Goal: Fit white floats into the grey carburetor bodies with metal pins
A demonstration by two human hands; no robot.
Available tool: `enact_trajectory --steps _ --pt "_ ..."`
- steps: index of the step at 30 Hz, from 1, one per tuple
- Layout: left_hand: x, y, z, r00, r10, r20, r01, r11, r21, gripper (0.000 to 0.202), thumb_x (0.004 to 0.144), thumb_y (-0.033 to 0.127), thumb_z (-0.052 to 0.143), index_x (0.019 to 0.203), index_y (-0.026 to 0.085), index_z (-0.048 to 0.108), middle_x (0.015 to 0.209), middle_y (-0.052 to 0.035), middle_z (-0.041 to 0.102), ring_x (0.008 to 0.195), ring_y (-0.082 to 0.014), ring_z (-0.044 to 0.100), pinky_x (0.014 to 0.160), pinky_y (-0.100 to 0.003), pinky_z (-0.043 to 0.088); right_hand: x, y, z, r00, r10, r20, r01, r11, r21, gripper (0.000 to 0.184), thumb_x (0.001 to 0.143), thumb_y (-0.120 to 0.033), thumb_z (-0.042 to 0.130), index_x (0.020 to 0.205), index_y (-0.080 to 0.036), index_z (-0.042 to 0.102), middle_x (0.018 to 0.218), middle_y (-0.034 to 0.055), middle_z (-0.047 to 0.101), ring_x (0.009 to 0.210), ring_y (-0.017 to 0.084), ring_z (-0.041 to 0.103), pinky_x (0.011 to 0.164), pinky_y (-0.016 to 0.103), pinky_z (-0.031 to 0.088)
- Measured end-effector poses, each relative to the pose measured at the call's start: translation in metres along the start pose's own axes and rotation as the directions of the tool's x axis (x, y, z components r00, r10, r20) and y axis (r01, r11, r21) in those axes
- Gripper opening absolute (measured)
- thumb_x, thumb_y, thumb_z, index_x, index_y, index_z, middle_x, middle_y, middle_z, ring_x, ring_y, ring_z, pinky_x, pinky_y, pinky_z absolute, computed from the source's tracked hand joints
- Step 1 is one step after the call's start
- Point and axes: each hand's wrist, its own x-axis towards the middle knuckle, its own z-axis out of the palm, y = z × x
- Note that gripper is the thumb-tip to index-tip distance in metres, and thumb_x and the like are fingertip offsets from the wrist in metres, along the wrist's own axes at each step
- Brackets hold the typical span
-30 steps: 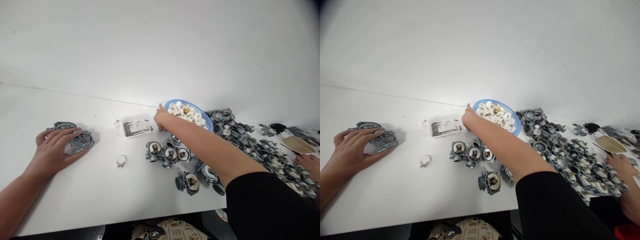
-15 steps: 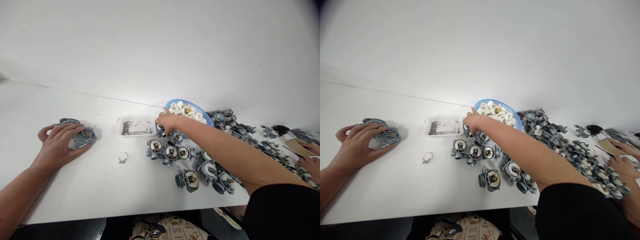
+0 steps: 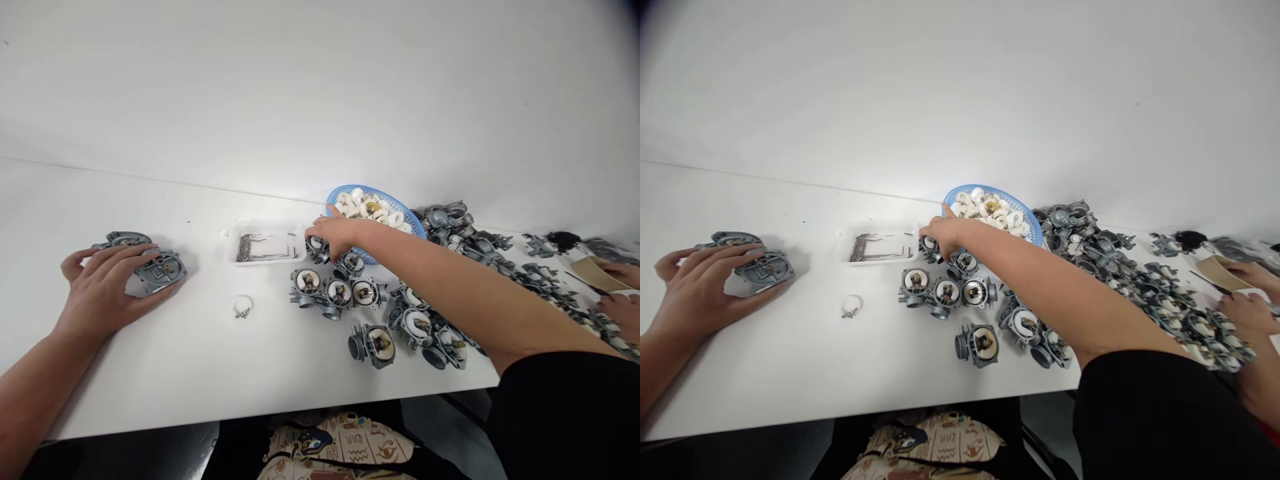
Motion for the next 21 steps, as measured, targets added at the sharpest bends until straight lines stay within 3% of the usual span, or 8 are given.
enact_trajectory --steps 5,9,14,21 --pt "0.0 0.002 -0.003 1.0 0.009 0.016 -0.009 1.0 0.024 0.047 0.087 0.057 0.063 0.116 0.021 0.064 0.122 -0.0128 0.071 0.119 -0.0327 0.064 0.119 -0.052 0.026 0.002 -0.001 -0.001 1.0 0.016 0.004 -0.016 1.0 -0.019 0.086 0.062 -0.026 0.092 0.141 -0.025 0.057 0.14 0.0154 0.054 0.149 0.04 0.027 0.121 0.064 0.006" --pt "0.003 0.007 -0.006 0.999 -0.037 0.038 0.037 0.999 0.013 0.054 0.086 0.063 0.058 0.118 0.02 0.064 0.122 -0.0145 0.07 0.122 -0.0348 0.061 0.119 -0.052 0.027 0.003 0.002 -0.001 1.0 0.001 -0.027 -0.003 0.999 -0.044 0.087 0.059 -0.041 0.094 0.137 -0.021 0.061 0.136 0.0149 0.059 0.149 0.042 0.023 0.12 0.066 -0.004" --pt "0.004 0.009 -0.008 0.997 -0.047 0.058 0.046 0.999 0.019 0.055 0.089 0.061 0.056 0.123 0.018 0.063 0.125 -0.0159 0.069 0.123 -0.0355 0.06 0.118 -0.052 0.029 0.0 0.006 -0.003 0.999 0.006 -0.042 -0.01 0.996 -0.093 0.073 0.056 -0.051 0.094 0.115 -0.013 0.072 0.124 0.0146 0.067 0.148 0.046 0.022 0.12 0.063 -0.012" --pt "0.004 0.01 -0.01 0.991 -0.085 0.099 0.083 0.996 0.025 0.058 0.088 0.063 0.054 0.127 0.02 0.062 0.13 -0.0146 0.067 0.128 -0.0364 0.057 0.117 -0.052 0.031 -0.003 0.006 -0.004 0.999 -0.029 0.028 0.034 0.978 -0.206 0.063 0.071 -0.059 0.079 0.114 -0.013 0.071 0.117 0.0146 0.07 0.15 0.041 0.02 0.12 0.064 -0.011"
